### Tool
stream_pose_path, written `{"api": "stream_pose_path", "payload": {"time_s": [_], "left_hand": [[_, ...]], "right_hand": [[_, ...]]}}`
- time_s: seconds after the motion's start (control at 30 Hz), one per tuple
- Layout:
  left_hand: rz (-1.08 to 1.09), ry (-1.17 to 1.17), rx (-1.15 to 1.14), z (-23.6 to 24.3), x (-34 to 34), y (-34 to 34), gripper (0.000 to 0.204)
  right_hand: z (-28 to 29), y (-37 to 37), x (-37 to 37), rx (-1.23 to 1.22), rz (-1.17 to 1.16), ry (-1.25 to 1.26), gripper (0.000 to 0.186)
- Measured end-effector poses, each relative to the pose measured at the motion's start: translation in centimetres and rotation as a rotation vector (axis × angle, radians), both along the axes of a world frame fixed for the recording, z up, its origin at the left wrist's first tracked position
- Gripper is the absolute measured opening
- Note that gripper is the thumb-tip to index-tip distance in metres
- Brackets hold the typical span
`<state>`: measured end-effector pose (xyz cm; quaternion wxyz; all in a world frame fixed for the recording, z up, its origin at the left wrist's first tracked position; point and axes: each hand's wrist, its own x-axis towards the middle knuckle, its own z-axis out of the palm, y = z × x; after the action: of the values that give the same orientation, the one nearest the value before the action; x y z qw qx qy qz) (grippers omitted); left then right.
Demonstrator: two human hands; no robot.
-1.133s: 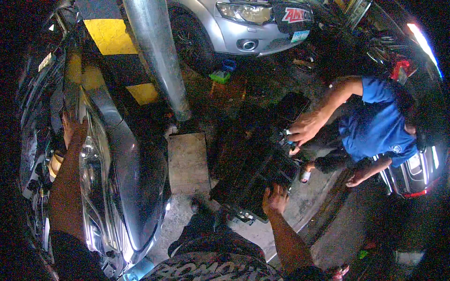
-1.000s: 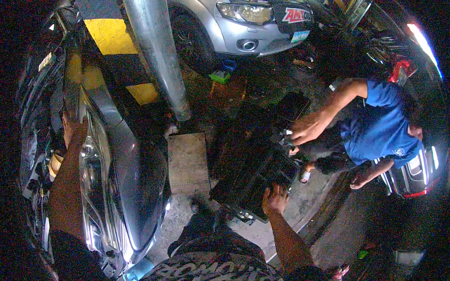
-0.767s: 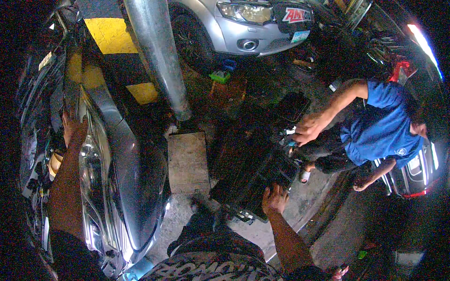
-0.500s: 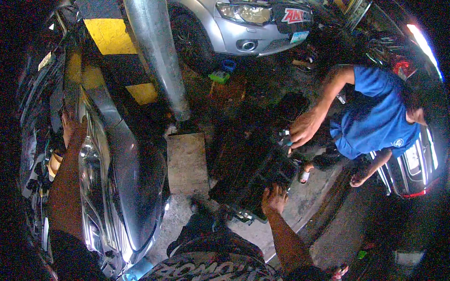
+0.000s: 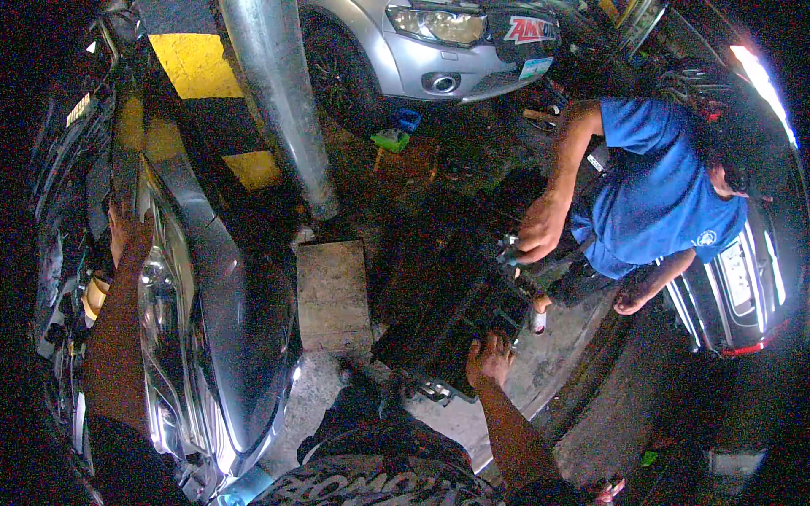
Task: Collaboratively work on a large plastic mechanical housing using a screwdriver.
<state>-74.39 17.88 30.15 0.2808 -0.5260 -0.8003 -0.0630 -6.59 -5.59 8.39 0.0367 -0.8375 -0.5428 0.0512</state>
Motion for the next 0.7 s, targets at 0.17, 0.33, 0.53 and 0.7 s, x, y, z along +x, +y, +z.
{"api": "stream_pose_path", "payload": {"time_s": [0.17, 0.33, 0.53, 0.7], "left_hand": [[0.018, 0.010, 0.014, -0.7, -0.9, 0.6, 0.068], [0.025, 0.002, 0.007, 0.2, 0.5, 0.0, 0.068], [-0.002, 0.018, 0.010, 0.7, 1.2, -0.3, 0.068], [0.012, 0.007, 0.021, 0.5, 0.9, -0.2, 0.068]], "right_hand": [[-0.1, -0.1, 0.0, 0.043, -0.011, -0.027, 0.048], [0.5, 0.0, -0.1, 0.030, 0.013, 0.009, 0.048], [0.8, 0.2, -0.2, -0.087, -0.047, 0.092, 0.056], [0.3, 0.0, -0.2, 0.038, 0.015, -0.031, 0.049]]}}
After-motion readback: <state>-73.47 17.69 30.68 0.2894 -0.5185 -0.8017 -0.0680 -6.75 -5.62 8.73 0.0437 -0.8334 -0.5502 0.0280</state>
